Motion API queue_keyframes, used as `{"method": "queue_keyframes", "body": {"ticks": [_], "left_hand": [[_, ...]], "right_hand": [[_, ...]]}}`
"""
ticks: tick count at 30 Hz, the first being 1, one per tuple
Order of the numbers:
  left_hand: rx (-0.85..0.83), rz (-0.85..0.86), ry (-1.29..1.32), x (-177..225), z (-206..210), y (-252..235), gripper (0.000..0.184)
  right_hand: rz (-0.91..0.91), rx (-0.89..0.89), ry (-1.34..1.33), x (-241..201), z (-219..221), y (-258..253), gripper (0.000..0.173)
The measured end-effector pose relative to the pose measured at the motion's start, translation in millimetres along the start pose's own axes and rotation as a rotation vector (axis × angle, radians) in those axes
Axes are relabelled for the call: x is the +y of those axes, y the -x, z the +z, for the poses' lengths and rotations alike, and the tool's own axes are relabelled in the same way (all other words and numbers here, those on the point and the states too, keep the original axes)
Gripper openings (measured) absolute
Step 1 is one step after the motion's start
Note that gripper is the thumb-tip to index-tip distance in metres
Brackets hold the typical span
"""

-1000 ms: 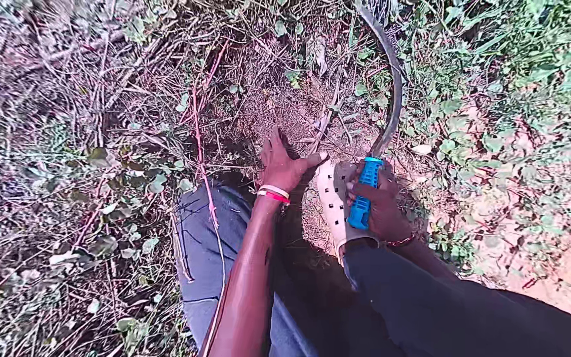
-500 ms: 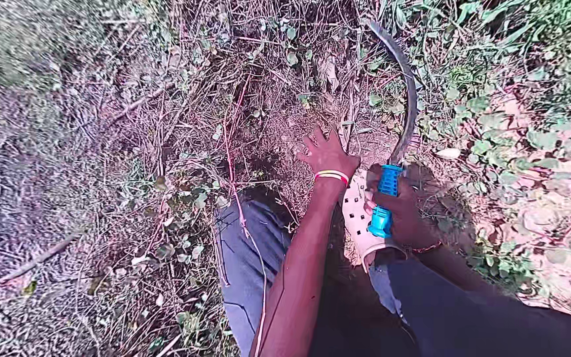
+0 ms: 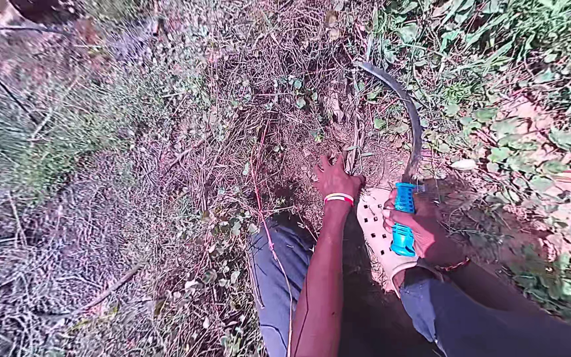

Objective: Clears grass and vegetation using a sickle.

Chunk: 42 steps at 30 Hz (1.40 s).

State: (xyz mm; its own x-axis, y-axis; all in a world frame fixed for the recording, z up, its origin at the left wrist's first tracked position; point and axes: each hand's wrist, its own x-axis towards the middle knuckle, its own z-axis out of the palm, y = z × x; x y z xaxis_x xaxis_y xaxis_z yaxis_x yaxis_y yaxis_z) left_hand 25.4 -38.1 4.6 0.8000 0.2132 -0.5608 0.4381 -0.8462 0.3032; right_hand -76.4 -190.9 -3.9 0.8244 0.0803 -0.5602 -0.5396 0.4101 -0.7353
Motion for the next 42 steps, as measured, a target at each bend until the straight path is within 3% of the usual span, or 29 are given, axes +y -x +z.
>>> {"method": "queue_keyframes", "body": {"ticks": [8,14,18,26,32,38,42], "left_hand": [[0.050,0.054,0.145,-17,-9,3,0.049],[0.051,0.102,0.166,-20,-32,14,0.044],[0.142,0.144,0.211,-15,-54,21,0.041],[0.350,0.403,-0.032,-41,-149,37,0.031],[0.330,0.566,-0.254,-93,-254,49,0.025],[0.381,0.300,-0.079,-209,-328,99,0.037],[0.542,-0.093,0.159,-284,-348,142,0.041]], "right_hand": [[-0.052,0.021,-0.051,11,1,-3,0.041],[-0.050,0.023,-0.091,10,3,-2,0.042],[-0.063,0.004,-0.105,4,2,-4,0.040],[-0.045,-0.005,-0.131,3,3,-3,0.041],[-0.060,0.004,-0.126,5,3,-3,0.039],[-0.075,0.003,-0.093,9,0,-4,0.040],[-0.090,0.000,-0.099,10,2,-6,0.039]]}}
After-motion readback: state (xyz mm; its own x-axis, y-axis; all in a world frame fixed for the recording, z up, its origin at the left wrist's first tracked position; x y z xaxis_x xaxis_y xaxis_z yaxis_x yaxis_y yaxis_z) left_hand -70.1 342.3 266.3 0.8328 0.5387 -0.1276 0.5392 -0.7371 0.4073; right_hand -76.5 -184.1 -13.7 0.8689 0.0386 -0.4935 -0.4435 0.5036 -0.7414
